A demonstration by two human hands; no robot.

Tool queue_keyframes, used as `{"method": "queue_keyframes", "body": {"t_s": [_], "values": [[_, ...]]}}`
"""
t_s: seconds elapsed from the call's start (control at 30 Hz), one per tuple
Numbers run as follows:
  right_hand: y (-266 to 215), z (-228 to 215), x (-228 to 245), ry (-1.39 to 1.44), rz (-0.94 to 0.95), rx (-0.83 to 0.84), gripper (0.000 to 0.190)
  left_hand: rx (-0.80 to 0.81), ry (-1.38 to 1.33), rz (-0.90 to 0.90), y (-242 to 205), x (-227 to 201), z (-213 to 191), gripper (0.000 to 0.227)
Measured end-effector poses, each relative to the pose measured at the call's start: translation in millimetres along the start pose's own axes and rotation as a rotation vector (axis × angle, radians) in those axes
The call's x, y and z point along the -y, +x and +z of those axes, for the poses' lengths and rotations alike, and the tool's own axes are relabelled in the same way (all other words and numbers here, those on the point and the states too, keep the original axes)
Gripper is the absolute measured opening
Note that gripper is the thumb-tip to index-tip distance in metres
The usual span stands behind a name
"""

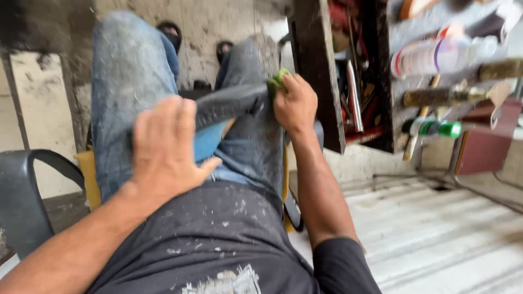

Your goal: The person cleans a black slip-on shoe with a blue sole using a green cloth. They hold the shoe on their lap and wipe the exterior surfaces, occasionally reaching for a bottle to apply liquid to the cloth before continuing to scrub the shoe.

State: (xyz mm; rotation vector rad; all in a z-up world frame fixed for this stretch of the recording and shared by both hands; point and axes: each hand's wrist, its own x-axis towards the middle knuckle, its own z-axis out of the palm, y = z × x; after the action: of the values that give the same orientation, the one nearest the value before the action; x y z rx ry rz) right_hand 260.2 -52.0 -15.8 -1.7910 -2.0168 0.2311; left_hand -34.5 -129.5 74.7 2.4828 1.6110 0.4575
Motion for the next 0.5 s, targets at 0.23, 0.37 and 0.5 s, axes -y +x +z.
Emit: {"method": "queue_keyframes", "body": {"t_s": [0.23, 0.37, 0.5], "values": [[2, -21, 12, -0.034, -0.106, -0.219, 0.011, 0.295, 0.159, 0.015, 49, 0, 47, 0.136], [-1, -44, 14, 0.312, 0.039, -0.234, 0.018, 0.634, -0.266, -0.225, 82, 25, 33, 0.129], [-1, -43, 44, 0.426, -0.008, -0.196, 0.017, 0.857, -0.842, -0.393, 101, 41, 59, 0.091]]}}
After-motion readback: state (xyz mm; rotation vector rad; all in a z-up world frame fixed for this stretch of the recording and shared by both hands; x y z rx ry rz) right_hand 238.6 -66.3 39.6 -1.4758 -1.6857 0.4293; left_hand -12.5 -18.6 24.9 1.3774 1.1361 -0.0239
